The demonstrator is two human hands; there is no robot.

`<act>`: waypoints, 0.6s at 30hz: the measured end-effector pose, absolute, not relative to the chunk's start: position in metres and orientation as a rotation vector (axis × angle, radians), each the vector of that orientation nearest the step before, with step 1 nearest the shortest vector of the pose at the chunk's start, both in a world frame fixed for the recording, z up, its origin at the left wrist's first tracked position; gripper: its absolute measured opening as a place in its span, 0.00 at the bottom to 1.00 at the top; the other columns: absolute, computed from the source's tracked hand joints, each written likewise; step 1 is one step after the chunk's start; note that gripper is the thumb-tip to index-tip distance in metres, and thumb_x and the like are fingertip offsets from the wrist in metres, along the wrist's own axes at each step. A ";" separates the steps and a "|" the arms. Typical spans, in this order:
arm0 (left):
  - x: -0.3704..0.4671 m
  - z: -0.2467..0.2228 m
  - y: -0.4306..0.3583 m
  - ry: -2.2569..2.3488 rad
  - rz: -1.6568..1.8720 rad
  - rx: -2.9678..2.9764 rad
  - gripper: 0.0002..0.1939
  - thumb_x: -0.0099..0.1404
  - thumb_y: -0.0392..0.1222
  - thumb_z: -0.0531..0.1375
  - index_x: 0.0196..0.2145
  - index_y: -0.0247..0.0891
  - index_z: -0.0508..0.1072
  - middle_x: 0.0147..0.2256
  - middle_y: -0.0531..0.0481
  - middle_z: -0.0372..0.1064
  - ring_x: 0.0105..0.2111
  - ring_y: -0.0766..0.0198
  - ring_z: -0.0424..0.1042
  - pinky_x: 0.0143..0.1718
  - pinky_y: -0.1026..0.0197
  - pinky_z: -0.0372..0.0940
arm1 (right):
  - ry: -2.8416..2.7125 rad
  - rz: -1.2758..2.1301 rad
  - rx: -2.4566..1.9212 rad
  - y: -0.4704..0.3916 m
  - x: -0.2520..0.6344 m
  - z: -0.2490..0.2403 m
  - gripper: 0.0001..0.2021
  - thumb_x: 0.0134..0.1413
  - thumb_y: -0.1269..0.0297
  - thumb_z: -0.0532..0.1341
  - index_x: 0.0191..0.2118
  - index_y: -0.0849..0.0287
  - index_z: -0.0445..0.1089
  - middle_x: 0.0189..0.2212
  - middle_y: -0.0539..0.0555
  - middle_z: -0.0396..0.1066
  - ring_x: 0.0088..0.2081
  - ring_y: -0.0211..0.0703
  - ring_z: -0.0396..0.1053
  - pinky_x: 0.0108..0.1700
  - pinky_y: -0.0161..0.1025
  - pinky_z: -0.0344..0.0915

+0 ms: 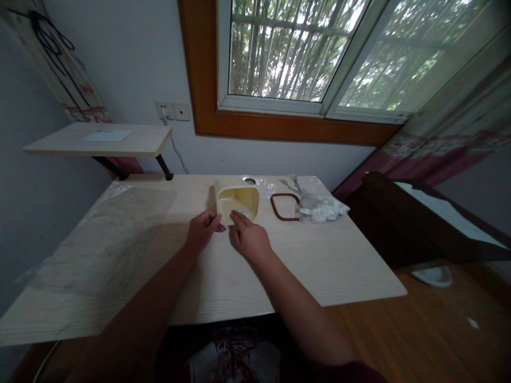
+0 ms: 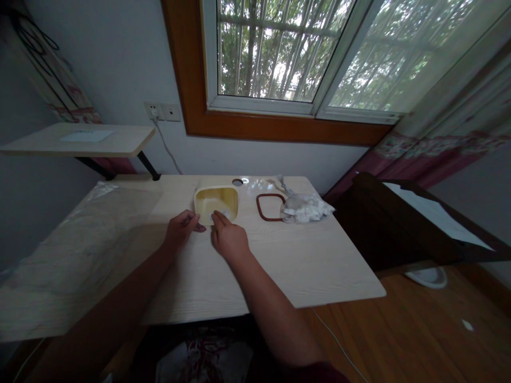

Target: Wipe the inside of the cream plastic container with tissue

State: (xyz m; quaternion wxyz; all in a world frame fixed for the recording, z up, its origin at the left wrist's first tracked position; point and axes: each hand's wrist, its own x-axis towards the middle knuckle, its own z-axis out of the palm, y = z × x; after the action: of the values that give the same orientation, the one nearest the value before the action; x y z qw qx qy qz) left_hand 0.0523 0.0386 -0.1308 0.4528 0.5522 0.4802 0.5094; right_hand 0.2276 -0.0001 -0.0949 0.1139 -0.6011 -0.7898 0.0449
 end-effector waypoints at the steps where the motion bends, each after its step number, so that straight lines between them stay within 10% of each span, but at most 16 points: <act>1: 0.053 -0.130 0.038 1.191 1.259 1.364 0.18 0.62 0.56 0.63 0.28 0.39 0.69 0.23 0.49 0.77 0.25 0.59 0.80 0.31 0.60 0.75 | -2.301 0.119 -1.798 0.001 0.230 -0.094 0.28 0.64 0.63 0.51 0.69 0.53 0.57 0.70 0.55 0.55 0.52 0.47 0.75 0.51 0.45 0.74; 18: 0.054 -0.128 0.037 1.190 1.252 1.399 0.18 0.63 0.56 0.63 0.28 0.40 0.69 0.23 0.49 0.78 0.26 0.58 0.80 0.31 0.60 0.75 | -2.362 0.101 -1.784 -0.002 0.229 -0.093 0.28 0.65 0.61 0.52 0.70 0.46 0.55 0.72 0.55 0.50 0.51 0.49 0.76 0.48 0.47 0.75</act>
State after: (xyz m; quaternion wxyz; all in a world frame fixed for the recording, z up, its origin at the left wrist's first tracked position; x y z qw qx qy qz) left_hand 0.0538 0.0366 -0.1284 0.4435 0.5640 0.4798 0.5050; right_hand 0.2286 -0.0017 -0.0934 0.0895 -0.5999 -0.7943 0.0340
